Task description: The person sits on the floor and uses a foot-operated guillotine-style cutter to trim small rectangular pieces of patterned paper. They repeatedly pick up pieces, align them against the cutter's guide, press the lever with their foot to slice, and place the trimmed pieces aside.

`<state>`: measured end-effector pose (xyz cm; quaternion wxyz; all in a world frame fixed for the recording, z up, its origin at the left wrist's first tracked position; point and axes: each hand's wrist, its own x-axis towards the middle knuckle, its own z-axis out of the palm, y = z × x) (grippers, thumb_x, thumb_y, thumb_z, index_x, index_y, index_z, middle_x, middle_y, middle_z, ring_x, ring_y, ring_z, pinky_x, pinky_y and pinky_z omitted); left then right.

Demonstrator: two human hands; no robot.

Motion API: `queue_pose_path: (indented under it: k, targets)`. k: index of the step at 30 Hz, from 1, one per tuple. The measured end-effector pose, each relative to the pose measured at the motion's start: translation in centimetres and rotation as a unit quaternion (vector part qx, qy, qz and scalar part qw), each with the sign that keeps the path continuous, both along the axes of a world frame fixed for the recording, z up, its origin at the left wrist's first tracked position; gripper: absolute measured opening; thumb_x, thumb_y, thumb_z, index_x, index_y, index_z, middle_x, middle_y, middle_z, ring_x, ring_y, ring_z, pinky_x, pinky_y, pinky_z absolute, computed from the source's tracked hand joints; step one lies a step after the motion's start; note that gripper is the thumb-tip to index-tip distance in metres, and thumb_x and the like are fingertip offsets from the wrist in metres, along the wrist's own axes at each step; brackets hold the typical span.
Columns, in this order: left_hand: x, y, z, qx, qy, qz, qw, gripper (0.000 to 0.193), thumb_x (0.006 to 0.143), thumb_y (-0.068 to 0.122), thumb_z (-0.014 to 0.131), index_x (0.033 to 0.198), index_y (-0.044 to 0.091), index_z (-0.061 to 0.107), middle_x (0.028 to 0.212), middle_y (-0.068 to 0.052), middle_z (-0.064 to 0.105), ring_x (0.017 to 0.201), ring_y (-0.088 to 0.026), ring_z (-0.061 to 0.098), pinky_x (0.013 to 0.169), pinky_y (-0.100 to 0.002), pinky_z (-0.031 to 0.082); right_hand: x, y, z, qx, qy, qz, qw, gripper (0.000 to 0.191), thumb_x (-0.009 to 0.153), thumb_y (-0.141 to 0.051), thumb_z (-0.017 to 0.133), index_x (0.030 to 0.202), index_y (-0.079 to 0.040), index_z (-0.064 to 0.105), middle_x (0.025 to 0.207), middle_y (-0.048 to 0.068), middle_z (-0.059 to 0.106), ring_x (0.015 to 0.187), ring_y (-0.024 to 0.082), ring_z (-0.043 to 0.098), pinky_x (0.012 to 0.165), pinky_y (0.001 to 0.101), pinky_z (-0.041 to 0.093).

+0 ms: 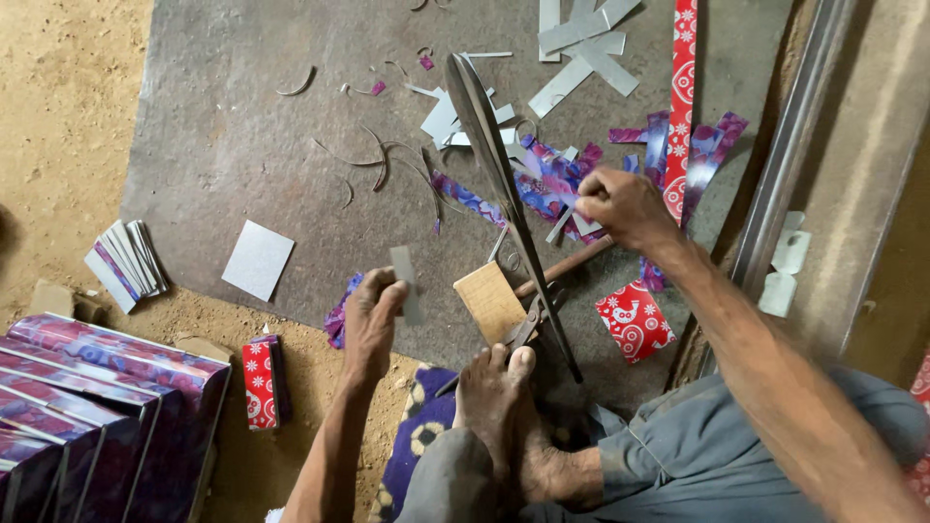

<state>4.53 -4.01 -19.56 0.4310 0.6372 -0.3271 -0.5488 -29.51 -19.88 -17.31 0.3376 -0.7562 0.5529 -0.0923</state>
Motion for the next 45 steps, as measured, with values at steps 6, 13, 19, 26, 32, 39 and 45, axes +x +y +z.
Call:
queue_pose_path:
  k: [6,13,19,26,32,39,45]
  targets:
    - [-7.8,-1.8,6.6,0.021,0.119,-0.112,0.986,0.032,0.097,0.022,0.062,0.118,-0.002,0.063,0.103,-0.014,0.071,0.088,-0.02,0.073,0.076,-0.034,0.065,-1.6,8.3,3.9,0.095,-0.329,-0.221,0.913,0.045,0.092,-0.023,0.072,0.129,0.001,0.064,0.096,0.01,0.071,0.078,0.014,0.068,0.066,0.0286,0.061]
    - [-13.6,-1.6,9.5,-0.046,0.258,-0.128,0.957,0.035,0.102,0.015,0.06,0.129,-0.005,0.055,0.113,-0.016,0.066,0.096,-0.02,0.07,0.078,-0.036,0.064,-0.4,16.2,6.5,0.057,-0.324,-0.233,0.915,0.044,0.096,-0.019,0.071,0.134,0.002,0.066,0.1,0.009,0.072,0.083,0.012,0.068,0.074,0.0254,0.059]
    - [-13.3,-1.2,9.3,-0.047,0.235,-0.111,0.964,0.054,0.098,0.011,0.057,0.15,0.003,0.045,0.115,-0.015,0.067,0.093,-0.021,0.069,0.075,-0.034,0.061,0.1,17.9,6.5,0.068,-0.288,-0.129,0.946,0.051,0.097,-0.016,0.07,0.146,-0.004,0.059,0.108,0.009,0.069,0.092,0.015,0.067,0.081,0.0286,0.058]
    - [-12.7,-1.2,8.6,-0.051,0.201,-0.113,0.972,0.063,0.098,0.012,0.058,0.158,0.007,0.038,0.112,-0.016,0.068,0.096,-0.021,0.068,0.076,-0.035,0.063,1.0,18.3,4.5,-0.129,-0.122,0.01,0.984,0.067,0.084,-0.006,0.079,0.145,-0.005,0.051,0.127,0.017,0.069,0.104,0.027,0.072,0.086,0.0375,0.059]
    - [-9.0,-5.6,9.9,-0.129,0.059,-0.11,0.984,0.067,0.1,0.015,0.057,0.161,0.009,0.03,0.114,-0.022,0.073,0.09,-0.027,0.077,0.068,-0.037,0.068,1.8,18.4,1.7,-0.041,-0.158,-0.088,0.983,0.068,0.085,-0.017,0.079,0.145,-0.003,0.049,0.107,0.014,0.069,0.093,0.027,0.07,0.077,0.0374,0.06]
    - [-2.8,-18.5,9.6,-0.289,-0.041,-0.062,0.955,0.064,0.104,0.01,0.057,0.161,0.008,0.029,0.103,-0.014,0.075,0.083,-0.022,0.08,0.068,-0.036,0.068,2.3,19.4,-3.0,0.114,0.061,-0.158,0.979,0.045,0.092,-0.036,0.07,0.128,-0.009,0.064,0.114,0.02,0.069,0.109,0.04,0.066,0.093,0.047,0.053]
    - [-3.1,-20.5,7.4,-0.319,-0.016,-0.064,0.945,0.062,0.105,0.005,0.057,0.161,0.007,0.031,0.098,-0.009,0.072,0.085,-0.019,0.079,0.07,-0.034,0.068,1.6,20.8,-4.7,0.06,-0.046,-0.152,0.986,0.039,0.092,-0.028,0.061,0.127,-0.01,0.062,0.116,0.019,0.069,0.109,0.038,0.067,0.092,0.0461,0.053]
